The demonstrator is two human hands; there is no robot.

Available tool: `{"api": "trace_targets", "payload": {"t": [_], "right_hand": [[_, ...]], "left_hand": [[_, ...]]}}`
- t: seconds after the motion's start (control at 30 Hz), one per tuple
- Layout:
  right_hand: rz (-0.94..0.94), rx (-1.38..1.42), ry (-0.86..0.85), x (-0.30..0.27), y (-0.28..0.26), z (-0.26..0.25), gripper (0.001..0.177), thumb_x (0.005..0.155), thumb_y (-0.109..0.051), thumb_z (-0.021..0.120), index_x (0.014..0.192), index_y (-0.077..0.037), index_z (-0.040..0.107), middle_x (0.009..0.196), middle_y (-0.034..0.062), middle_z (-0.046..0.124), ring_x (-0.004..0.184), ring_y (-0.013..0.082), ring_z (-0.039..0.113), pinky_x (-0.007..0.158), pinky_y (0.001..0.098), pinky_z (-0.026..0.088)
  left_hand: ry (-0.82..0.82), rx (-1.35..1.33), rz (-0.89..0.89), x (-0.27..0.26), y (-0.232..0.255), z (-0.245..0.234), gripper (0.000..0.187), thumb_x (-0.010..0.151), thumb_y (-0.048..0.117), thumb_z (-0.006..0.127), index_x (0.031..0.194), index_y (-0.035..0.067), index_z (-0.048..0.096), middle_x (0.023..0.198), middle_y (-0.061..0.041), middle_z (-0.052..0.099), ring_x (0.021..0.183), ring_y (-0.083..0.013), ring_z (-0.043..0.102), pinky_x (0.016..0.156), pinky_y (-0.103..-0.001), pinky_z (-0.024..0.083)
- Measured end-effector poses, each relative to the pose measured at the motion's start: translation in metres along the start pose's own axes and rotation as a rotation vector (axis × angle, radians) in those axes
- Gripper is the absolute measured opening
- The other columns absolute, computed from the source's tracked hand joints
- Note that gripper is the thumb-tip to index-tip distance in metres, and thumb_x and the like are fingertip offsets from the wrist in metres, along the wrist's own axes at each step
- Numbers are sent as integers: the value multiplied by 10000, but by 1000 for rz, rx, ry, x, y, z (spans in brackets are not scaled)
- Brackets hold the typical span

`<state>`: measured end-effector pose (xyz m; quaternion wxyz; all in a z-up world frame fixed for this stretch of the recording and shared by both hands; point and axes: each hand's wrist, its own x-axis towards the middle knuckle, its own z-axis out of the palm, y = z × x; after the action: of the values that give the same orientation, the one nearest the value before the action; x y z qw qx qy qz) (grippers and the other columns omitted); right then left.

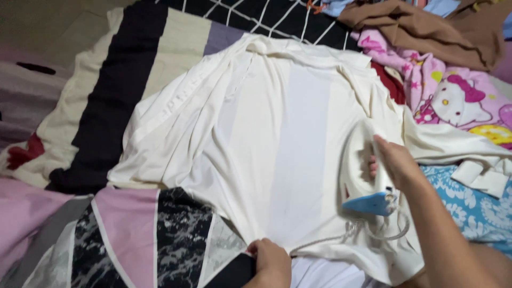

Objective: The person irons a white long-sleeved shirt laid out on a bed. They use an electric iron to smooth the fabric, moving it across the front and sleeves while holding the shirt flat with their other hand.

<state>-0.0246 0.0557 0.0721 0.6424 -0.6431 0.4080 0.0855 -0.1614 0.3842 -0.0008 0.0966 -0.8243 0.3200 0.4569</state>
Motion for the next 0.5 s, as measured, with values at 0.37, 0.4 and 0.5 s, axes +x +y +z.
{"api": "trace_targets", "payload": {"t": [0.37,0.4,0.5], "right_hand": [[-77,1,-107,22,-25,161,412,1048,-371,526,1111,34,561,750,94,572,540,192,530,480,358,486],[-88,-42,-76,22,-21,170,440,1049,-371,528,1131,61,557,765,114,594,544,196,555,485,369,508],[-96,-129,-32,8,-5,173,496,1055,-384,516,1149,101,554,767,147,606,534,203,576,482,390,529]], "left_hand": [[-42,10,-6,25,4,17,426,1079,207,461,1273,-102,683,1231,-330,657,1111,-561,541,786,-808,441],[-54,7,-3,23,4,15,422,1074,206,468,1275,-99,679,1235,-330,655,1114,-561,541,787,-811,441],[-44,-37,-26,25,8,20,452,1076,235,453,1297,-93,671,1241,-340,656,1138,-566,538,796,-817,420]]}}
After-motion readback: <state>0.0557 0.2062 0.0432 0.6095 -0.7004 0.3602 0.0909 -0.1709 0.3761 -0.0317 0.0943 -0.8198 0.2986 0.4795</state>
